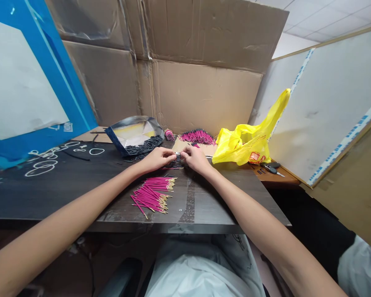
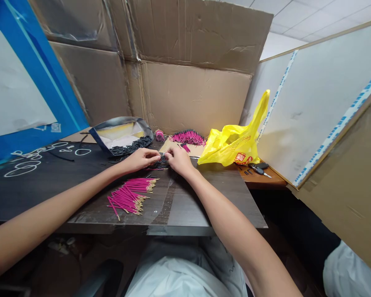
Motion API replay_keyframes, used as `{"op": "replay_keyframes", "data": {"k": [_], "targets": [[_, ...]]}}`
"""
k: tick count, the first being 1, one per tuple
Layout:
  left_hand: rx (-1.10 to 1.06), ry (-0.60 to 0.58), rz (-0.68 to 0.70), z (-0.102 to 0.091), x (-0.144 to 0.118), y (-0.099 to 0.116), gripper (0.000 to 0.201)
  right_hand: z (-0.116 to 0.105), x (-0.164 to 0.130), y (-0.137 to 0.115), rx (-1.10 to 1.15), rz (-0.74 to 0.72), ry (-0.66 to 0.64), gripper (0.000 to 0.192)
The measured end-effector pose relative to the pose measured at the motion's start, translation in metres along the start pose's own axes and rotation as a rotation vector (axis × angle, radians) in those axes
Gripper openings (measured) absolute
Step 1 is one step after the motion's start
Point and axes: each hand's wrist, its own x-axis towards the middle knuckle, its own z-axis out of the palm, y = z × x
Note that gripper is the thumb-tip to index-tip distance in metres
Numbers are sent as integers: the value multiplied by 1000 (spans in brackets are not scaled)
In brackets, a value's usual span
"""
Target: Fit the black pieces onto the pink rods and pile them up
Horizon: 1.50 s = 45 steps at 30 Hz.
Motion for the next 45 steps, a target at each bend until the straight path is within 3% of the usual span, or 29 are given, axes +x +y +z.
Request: {"op": "replay_keyframes", "data": {"k": [29,37,45], "targets": [[-21,-24,-5,2,1,-3,35,6,1,4,-30,45,-24,12],[5,-41,23,3,2,-3,36,7,-1,3,-55,-47,-49,13],[59,-4,43,4,0,2,36,3,-7,-6,-232,-178,-65,33]]}}
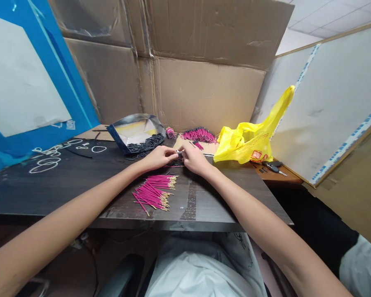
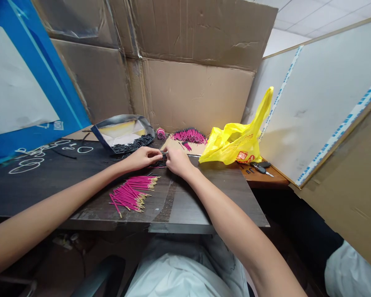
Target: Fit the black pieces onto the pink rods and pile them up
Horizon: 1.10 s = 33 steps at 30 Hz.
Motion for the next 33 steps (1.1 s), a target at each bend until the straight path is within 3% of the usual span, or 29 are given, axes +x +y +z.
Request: {"op": "replay_keyframes", "data": {"k": [10,15,20,33], "targets": [[77,14,-4,-2,-1,-3,35,-3,-6,-13,-96,1,-135,46],[9,3,2,-5,0,-1,38,3,2,-2,359,143,-20,36],[-11,25,12,-5,4,-6,39,9,9,6,820,330,-27,26],[-157,-63,30,-9,4,-12,38,-7,9,-2,1134,496,-8,12]]}}
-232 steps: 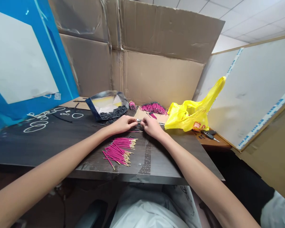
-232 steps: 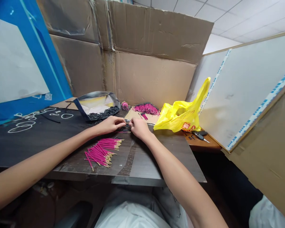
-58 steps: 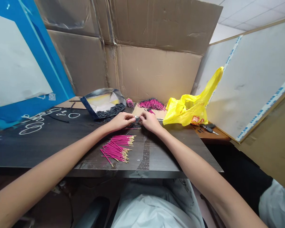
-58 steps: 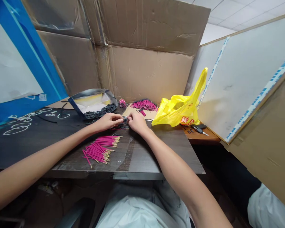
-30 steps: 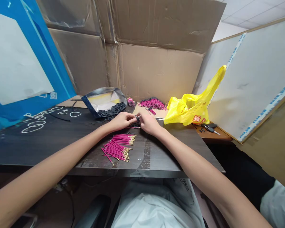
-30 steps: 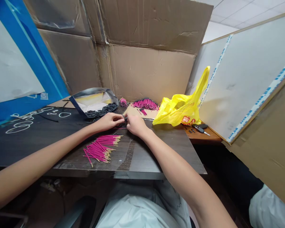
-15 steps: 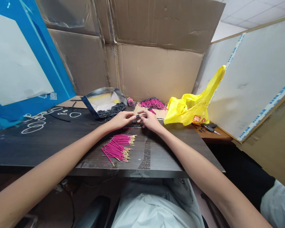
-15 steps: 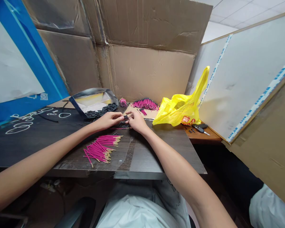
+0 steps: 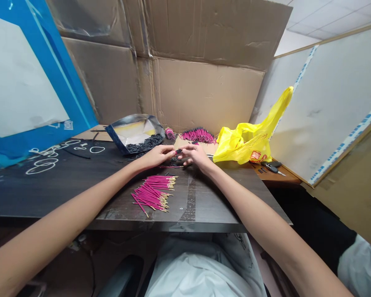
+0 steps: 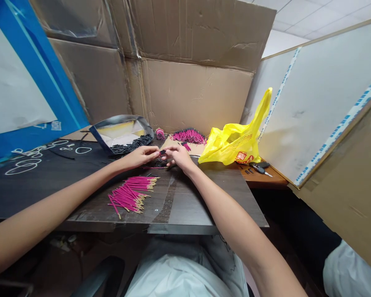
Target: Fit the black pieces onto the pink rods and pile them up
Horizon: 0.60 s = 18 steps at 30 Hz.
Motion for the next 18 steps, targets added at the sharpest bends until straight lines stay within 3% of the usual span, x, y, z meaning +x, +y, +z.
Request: {"op": "replay_keyframes", "data": {"k": [18], "targets": [[-17,5,-12,3,-3,7,41,-4,-5,3,-31,-13,-148,6]]}}
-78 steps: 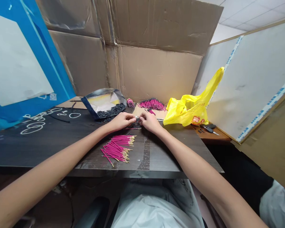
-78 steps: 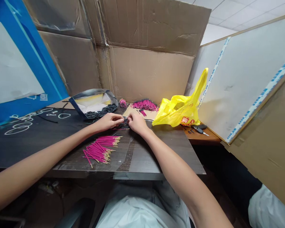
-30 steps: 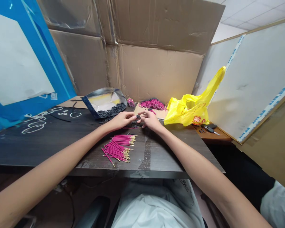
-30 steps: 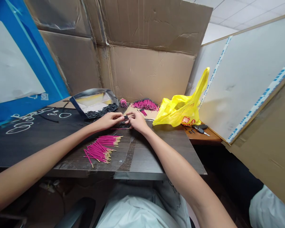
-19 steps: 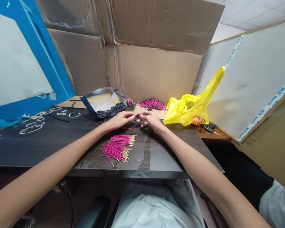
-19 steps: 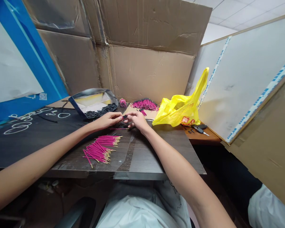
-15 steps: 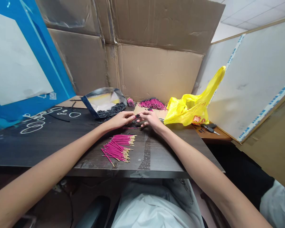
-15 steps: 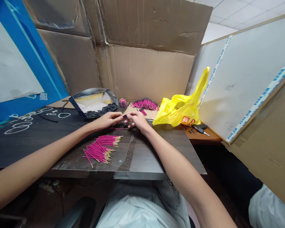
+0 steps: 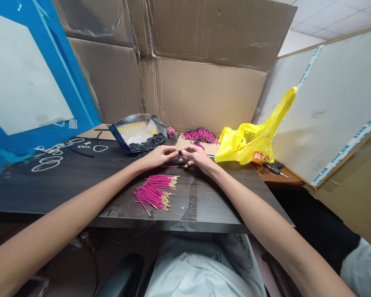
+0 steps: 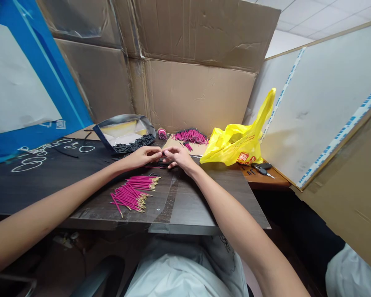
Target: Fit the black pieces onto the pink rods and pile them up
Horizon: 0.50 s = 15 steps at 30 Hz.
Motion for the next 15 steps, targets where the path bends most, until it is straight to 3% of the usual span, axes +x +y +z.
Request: {"op": "replay_keyframes", "data": {"k": [15], "targets": [[-86,-2,26,0,4,5,42,-1,0,-10,75,37,10,18]]}}
